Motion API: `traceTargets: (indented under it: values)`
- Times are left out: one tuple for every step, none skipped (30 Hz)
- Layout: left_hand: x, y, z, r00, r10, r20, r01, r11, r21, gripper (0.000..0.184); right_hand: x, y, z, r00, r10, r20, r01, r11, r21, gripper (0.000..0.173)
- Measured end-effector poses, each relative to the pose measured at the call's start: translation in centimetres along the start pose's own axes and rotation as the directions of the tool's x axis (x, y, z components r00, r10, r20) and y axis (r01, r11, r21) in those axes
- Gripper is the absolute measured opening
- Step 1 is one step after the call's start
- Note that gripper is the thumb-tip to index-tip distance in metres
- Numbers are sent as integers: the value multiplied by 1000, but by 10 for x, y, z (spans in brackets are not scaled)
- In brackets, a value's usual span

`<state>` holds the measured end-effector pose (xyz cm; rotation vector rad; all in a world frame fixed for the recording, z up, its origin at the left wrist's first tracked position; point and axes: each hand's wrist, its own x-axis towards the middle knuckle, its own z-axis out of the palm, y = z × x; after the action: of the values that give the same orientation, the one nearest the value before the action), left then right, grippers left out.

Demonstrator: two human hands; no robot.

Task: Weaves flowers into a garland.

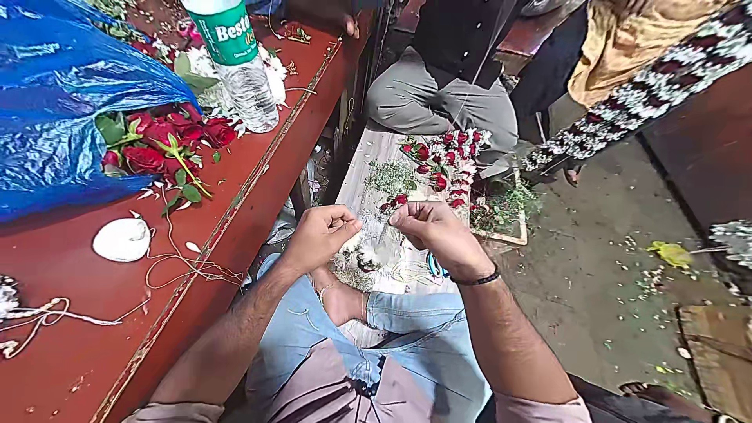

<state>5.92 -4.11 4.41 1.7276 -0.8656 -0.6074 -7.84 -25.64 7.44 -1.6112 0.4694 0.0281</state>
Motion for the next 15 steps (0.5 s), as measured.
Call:
traceTargets:
  values:
    - [2, 1, 0, 1000, 1, 7, -1, 1000, 21, 18, 0, -1, 6, 1000, 2, 12, -2, 1000, 0, 14]
    - [4, 1, -1, 1000, 5, 23, -6, 999, 43, 18, 2, -1, 11, 1000, -4, 26, 4, 1000, 4, 15]
    - [5, 2, -1, 999, 3, 44, -5, 998, 57, 18, 2, -1, 14, 999, -10, 43, 10, 1000, 11, 15]
    - [6, 3, -1, 998, 0, 64, -4, 998, 63, 17, 3, -2, 17, 998, -18, 56, 17, 1000, 18, 15]
    - [6, 4, 0, 997, -1, 80, -5, 997, 71, 17, 5, -3, 19, 998, -27, 64, 25, 1000, 18, 16]
    - [6, 4, 1, 996, 0, 91, -7, 997, 79, 16, 6, -4, 20, 997, -31, 66, 31, 999, 10, 17]
    - [6, 5, 2, 995, -2, 98, -6, 996, 85, 16, 6, -5, 22, 997, -36, 68, 37, 999, -4, 18]
    - [5, 6, 3, 995, -7, 102, -2, 996, 92, 15, 6, -6, 23, 997, -40, 69, 41, 999, -20, 18]
    - [4, 7, 4, 995, -9, 104, -2, 995, 97, 15, 5, -7, 25, 996, -43, 73, 46, 998, -35, 18]
    - [4, 8, 6, 995, -7, 104, -3, 996, 93, 14, 4, -8, 26, 996, -45, 79, 49, 998, -49, 18]
    - [3, 8, 7, 995, -2, 100, -7, 996, 91, 14, 2, -9, 27, 995, -46, 84, 52, 996, -66, 19]
    - [2, 8, 9, 995, 5, 95, -14, 996, 93, 13, 0, -9, 27, 995, -45, 85, 53, 994, -93, 21]
    - [2, 8, 10, 996, 14, 90, -23, 995, 95, 11, -2, -11, 28, 995, -48, 83, 57, 992, -114, 24]
    - [2, 7, 12, 996, 26, 86, -34, 995, 93, 10, -3, -13, 29, 996, -55, 76, 64, 990, -126, 26]
    - [1, 7, 13, 996, 35, 84, -42, 995, 93, 10, -1, -16, 30, 996, -62, 70, 72, 987, -142, 30]
